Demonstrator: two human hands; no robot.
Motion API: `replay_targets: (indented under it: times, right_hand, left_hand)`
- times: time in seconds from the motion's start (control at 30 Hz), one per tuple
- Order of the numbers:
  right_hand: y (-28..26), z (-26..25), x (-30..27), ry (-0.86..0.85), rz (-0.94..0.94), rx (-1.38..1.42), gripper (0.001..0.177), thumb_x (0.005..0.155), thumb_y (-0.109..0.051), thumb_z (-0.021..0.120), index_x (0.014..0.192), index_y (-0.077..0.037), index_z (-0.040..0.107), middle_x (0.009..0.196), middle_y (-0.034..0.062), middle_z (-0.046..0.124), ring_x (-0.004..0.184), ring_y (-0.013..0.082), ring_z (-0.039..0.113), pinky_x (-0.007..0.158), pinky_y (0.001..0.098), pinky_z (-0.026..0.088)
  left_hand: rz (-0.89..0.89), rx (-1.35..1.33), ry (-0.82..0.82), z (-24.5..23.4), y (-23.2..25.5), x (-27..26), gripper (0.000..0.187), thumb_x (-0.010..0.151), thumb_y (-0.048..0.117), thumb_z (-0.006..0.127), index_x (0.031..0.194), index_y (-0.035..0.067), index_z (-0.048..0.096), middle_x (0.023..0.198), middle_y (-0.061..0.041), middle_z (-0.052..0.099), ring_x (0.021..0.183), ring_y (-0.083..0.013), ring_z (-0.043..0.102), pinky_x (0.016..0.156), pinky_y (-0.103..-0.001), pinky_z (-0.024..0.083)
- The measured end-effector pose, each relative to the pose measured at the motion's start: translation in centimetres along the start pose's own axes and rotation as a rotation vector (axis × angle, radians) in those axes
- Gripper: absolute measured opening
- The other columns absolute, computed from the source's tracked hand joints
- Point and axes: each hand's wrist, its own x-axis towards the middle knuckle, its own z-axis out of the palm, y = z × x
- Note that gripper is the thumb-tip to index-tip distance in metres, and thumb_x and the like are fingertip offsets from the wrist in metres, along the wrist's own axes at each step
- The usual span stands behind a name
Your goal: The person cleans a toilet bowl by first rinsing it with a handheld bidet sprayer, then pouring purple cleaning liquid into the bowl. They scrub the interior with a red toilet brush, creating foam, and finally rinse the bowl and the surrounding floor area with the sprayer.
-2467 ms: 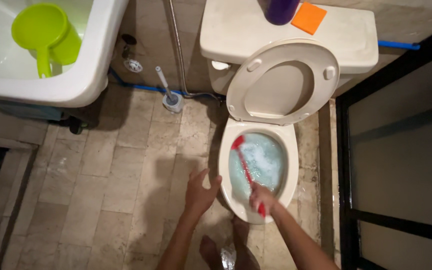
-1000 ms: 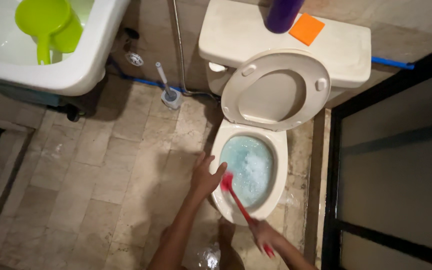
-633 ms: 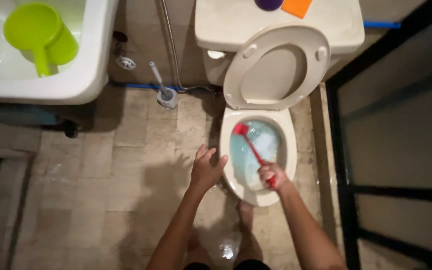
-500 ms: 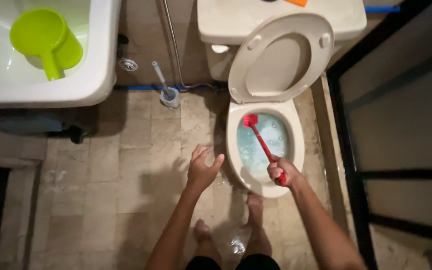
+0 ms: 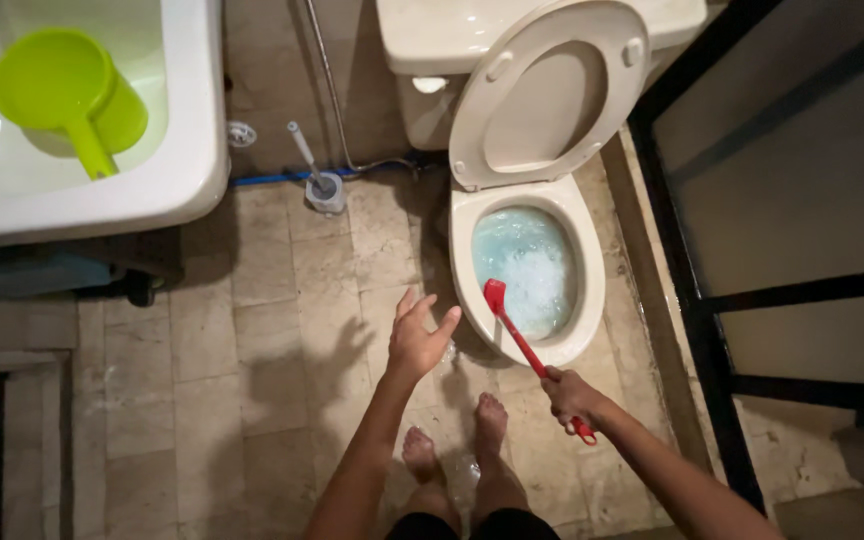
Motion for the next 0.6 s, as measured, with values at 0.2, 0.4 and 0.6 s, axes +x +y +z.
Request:
replay_targets:
  times: [0.2,0.4,0.6]
  right_hand:
    - [2.8,-7.0,-1.5,0.071,0.13,-0.64,0.035,0.102,-0.023,0.052,0.135,-0.011,0.058,0.057,0.0071,0.05,0.039,0.0193,0.044,0.037,0.0371,0.038]
    - [-4.1,-3.2,7.5,-0.099,-0.143,-0.131,0.028,0.102,-0.019,0.053,0.127,-0.009,0.061,0.058,0.0082,0.053,0.041,0.0213,0.047,0.038,0.0374,0.039]
    - [-9.3,-6.4,13.7,-0.443,-0.267,1.007,0.009,0.097,-0.015,0.053,0.091,-0.01,0.05,0.061,-0.0016,0.047,0.047,0.0106,0.043,0.04,0.0286,0.034]
  left_hand:
    - [0.027,0.012,0.015,0.1,-0.7,-0.1,0.066,0.086,0.055,0.074,0.131,0.007,0.067,0.156,-0.024,0.043,0.144,-0.0365,0.046,0.113,-0.043,0.043]
    - [-0.089,0.058,0.036,1.4,-2.1,1.2,0.066,0.082,0.054,0.074,0.131,0.009,0.067,0.159,-0.02,0.039,0.142,-0.0359,0.045,0.111,-0.043,0.043]
    - [-0.175,0.076,0.037,4.2,-2.8,1.9,0.068,0.084,0.057,0.073,0.131,0.008,0.066,0.16,-0.018,0.036,0.143,-0.0362,0.042,0.111,-0.045,0.041]
